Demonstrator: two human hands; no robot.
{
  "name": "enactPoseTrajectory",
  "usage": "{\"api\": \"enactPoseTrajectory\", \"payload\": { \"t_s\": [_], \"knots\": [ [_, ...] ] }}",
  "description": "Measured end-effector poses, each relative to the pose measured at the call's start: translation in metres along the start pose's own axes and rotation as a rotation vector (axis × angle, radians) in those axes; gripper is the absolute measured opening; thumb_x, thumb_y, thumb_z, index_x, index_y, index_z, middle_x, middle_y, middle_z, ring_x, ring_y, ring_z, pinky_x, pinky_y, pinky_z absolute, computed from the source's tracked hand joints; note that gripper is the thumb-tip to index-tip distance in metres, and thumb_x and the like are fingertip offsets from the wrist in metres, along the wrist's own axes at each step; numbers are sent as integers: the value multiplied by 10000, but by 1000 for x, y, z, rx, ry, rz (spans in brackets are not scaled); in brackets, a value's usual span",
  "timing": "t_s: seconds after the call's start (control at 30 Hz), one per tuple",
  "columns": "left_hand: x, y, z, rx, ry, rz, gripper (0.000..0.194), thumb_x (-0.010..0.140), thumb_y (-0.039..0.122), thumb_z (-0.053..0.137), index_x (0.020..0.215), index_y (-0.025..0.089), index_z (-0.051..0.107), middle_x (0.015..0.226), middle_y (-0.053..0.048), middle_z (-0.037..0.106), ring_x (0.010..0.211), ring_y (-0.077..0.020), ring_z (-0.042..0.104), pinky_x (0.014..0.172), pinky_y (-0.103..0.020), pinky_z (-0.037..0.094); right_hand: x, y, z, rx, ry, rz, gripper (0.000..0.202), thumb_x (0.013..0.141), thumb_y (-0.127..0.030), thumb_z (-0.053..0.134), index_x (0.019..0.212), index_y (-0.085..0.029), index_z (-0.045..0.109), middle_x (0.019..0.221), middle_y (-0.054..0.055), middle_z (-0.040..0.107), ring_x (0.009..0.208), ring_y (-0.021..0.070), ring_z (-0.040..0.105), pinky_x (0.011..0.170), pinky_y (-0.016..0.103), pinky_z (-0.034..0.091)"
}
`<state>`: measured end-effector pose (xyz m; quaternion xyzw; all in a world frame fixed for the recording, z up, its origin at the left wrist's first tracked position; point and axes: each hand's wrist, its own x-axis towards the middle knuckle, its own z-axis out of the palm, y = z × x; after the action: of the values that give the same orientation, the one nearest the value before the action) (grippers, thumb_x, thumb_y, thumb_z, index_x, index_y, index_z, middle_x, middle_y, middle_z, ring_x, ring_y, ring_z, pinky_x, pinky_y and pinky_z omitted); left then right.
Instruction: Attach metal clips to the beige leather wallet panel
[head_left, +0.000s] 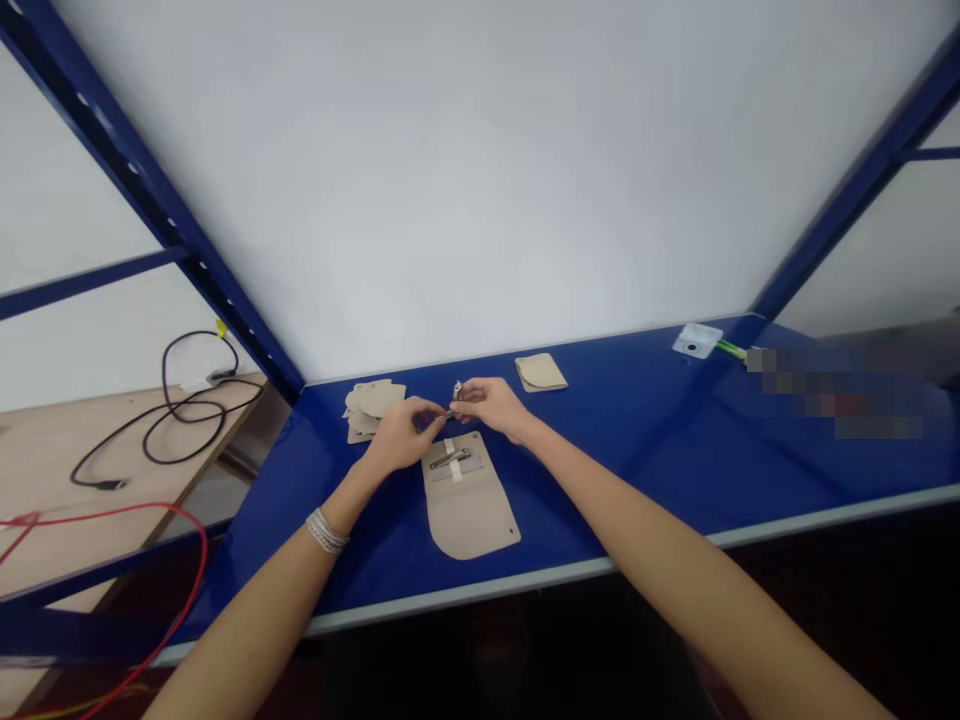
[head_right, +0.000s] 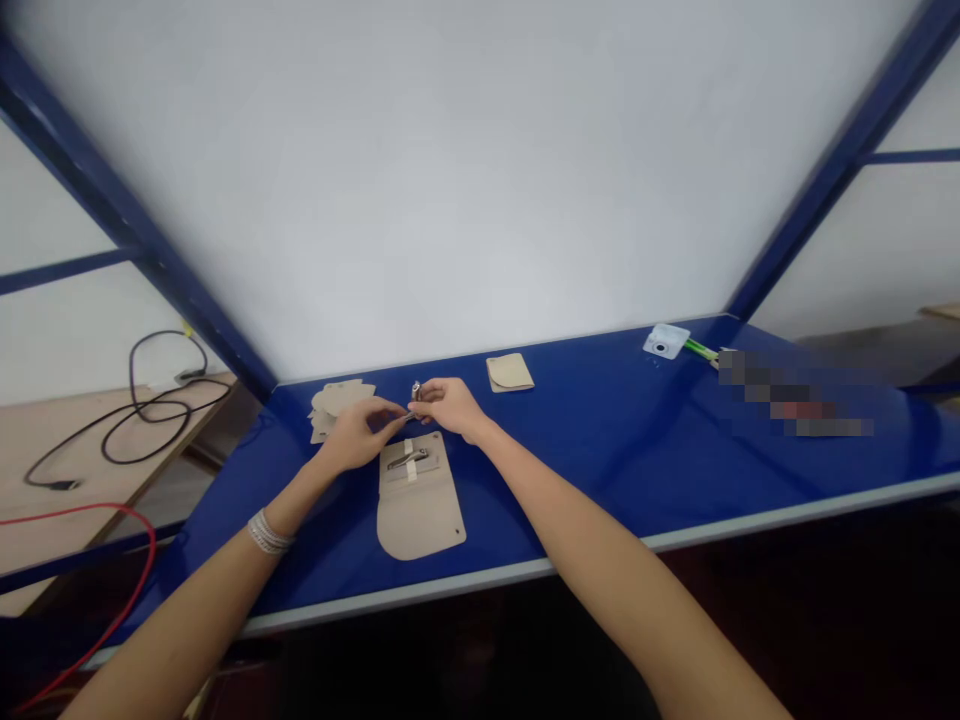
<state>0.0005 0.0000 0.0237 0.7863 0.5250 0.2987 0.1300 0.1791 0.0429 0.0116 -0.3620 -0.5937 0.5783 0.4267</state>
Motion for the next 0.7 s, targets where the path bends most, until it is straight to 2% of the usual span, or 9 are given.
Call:
{"api": "enactPoseTrajectory", "payload": {
  "t_s": [0.07, 0.17, 0.27, 0.37, 0.5, 0.57, 0.7],
  "knots": [
    [-1, 6, 0, -38, 9, -24, 298, 769, 414, 582, 899, 168, 689, 820, -60, 683, 635, -158, 564, 625, -293, 458, -2, -1, 2, 19, -28, 3, 321, 555, -308, 796, 734, -118, 609, 644, 24, 644, 589, 117, 604, 582, 251, 521],
    [-2, 9, 1, -76, 5, -53, 336, 763, 470, 580, 845, 162, 688, 758, -55, 683, 617, -156, 557, 597, -283, 439, -5, -2, 4, 43, -70, 21, 350, 527, -338, 811, 726, -120, 623, 641, 13, 638, 594, 111, 597, 614, 255, 525],
    [-2, 7, 1, -127, -5, -51, 333, 778, 467, 558, 791, 158, 683, 726, -53, 676, 623, -156, 557, 607, -283, 435, -6, -4, 4, 43, -97, 32, 354, 512, -338, 817, 723, -118, 637, 644, 9, 635, 600, 109, 591, 618, 254, 523],
    [-1, 4, 2, -280, -49, -89, 337, 760, 474, 583, 786, 151, 674, 720, -49, 667, 635, -158, 564, 611, -281, 441, -7, -6, 3, 34, -105, 28, 346, 503, -329, 819, 708, -111, 645, 643, 12, 637, 594, 106, 585, 610, 249, 516],
    [0, 1, 2, -575, -116, -224, 329, 708, 464, 649, 782, 143, 656, 673, -32, 633, 607, -145, 558, 582, -272, 445, -8, -11, -2, 73, -199, -9, 403, 575, -355, 783, 885, -120, 677, 721, 28, 666, 632, 107, 600, 645, 257, 522],
    [0, 0, 0, -662, -143, -249, 303, 692, 439, 672, 760, 145, 645, 644, -18, 612, 597, -135, 550, 578, -264, 439, -8, -13, -4, 89, -252, -9, 416, 619, -374, 754, 944, -127, 673, 747, 36, 677, 645, 111, 613, 666, 269, 528],
    [0, 0, -4, -820, -175, -255, 252, 724, 399, 658, 768, 158, 598, 640, -8, 599, 594, -126, 549, 586, -260, 430, -8, -13, -6, 102, -230, -22, 358, 606, -348, 768, 855, -108, 676, 754, 55, 690, 665, 128, 641, 710, 293, 535]
  ]
}}
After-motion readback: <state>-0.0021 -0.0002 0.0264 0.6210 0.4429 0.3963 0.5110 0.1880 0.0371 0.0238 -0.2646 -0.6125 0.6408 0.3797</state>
